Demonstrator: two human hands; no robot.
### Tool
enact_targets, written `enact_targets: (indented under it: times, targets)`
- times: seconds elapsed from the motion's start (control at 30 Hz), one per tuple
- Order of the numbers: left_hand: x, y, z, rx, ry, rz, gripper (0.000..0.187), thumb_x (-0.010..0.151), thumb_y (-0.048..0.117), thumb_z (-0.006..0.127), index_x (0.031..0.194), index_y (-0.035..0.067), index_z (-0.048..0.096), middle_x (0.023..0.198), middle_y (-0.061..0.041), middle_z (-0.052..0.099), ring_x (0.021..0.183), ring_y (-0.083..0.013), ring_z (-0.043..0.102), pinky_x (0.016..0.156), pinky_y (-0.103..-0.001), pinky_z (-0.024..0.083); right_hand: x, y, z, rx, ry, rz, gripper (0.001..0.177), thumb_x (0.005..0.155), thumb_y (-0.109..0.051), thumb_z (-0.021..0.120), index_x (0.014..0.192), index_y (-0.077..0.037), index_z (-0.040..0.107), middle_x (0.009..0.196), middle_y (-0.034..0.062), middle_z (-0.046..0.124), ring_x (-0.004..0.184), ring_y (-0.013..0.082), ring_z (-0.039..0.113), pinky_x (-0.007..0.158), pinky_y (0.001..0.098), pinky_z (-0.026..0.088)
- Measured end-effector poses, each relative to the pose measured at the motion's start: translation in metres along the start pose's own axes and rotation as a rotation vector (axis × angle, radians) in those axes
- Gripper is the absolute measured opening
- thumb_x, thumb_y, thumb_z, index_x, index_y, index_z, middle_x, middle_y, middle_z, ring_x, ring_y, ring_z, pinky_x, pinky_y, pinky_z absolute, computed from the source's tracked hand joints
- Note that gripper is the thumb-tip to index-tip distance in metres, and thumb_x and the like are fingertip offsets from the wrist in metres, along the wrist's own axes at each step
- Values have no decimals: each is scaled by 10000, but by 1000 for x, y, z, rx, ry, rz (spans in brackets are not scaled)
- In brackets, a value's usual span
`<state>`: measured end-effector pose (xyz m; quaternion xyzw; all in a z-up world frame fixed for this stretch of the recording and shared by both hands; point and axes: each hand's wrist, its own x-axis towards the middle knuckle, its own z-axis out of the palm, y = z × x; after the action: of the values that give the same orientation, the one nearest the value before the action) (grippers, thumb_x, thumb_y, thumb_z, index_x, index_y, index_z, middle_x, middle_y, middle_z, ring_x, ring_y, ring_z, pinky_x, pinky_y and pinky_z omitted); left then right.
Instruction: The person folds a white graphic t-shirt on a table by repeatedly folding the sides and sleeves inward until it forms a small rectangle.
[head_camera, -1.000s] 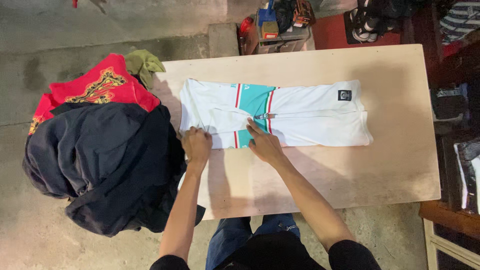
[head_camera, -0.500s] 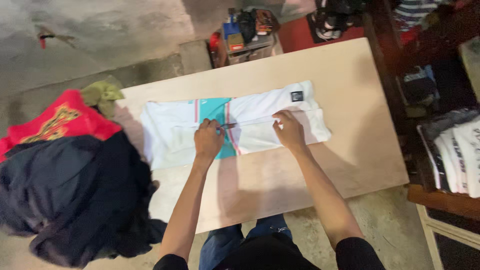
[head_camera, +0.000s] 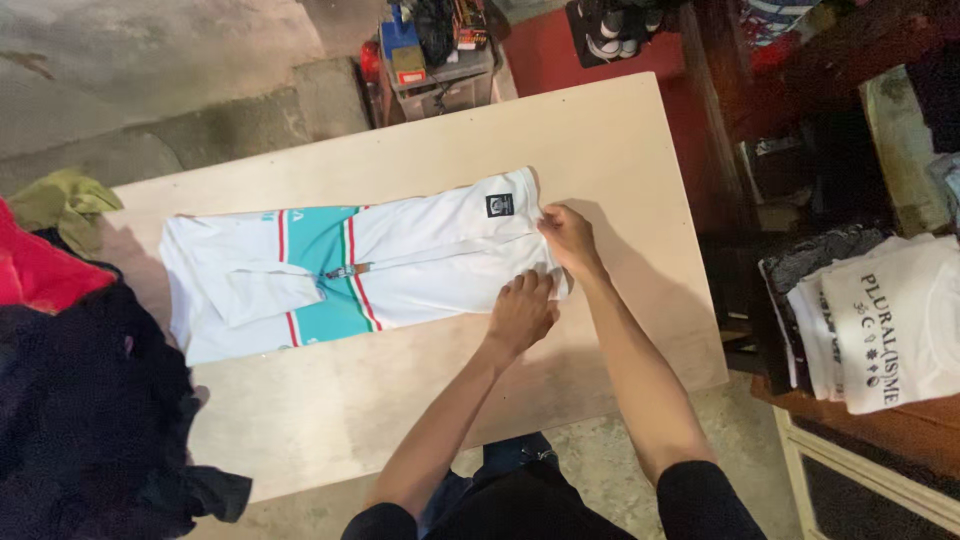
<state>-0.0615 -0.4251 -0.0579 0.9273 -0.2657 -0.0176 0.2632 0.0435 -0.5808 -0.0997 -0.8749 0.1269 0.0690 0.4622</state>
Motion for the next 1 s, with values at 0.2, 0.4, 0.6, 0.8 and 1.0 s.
enact_targets:
  times: [0.2,0.4,0.6,0.8,1.0]
  targets:
    - [26,2,66,219,-50,-53,461,915,192,657,1283,-51,523,1060,-167,646,926,-276,669,714,-375,563,15,-63,-1,-342,-28,45,631,677,-372,900,1153,-37,656,1012,133,734,971,328,682,814,466,530]
    - [24,-2,41,89,-20,5,447,869,141,643,1294,19,579,1055,-171,657,869,-301,697,614,-375,573,21,-75,-3,-348,-200,103,537,704,-338,844,1170,-96,728,1021,145,755,962,303,724,853,431,554]
    - [11,-9,-18,-269,158,-84,174,865,156,694,1030,102,713,983,-133,669,801,-329,695,682,-430,576,22,-76,-6,-112,-219,62,402,792,-286,764,1117,-51,733,969,138,772,899,247,736,815,395,551]
    - [-9,-24,-75,-455,388,-247,107,802,90,743,865,61,662,869,-112,659,748,-335,682,684,-434,568,18,-113,15,232,-244,3,402,808,-108,736,1173,-11,597,1066,101,715,973,186,691,844,335,547]
    - [-67,-77,-108,-522,529,-351,237,795,-29,700,957,40,542,918,-160,633,808,-387,675,718,-459,540,-15,-175,83,181,-177,-234,561,827,-69,742,1281,-39,413,1158,167,648,1057,287,664,886,393,523]
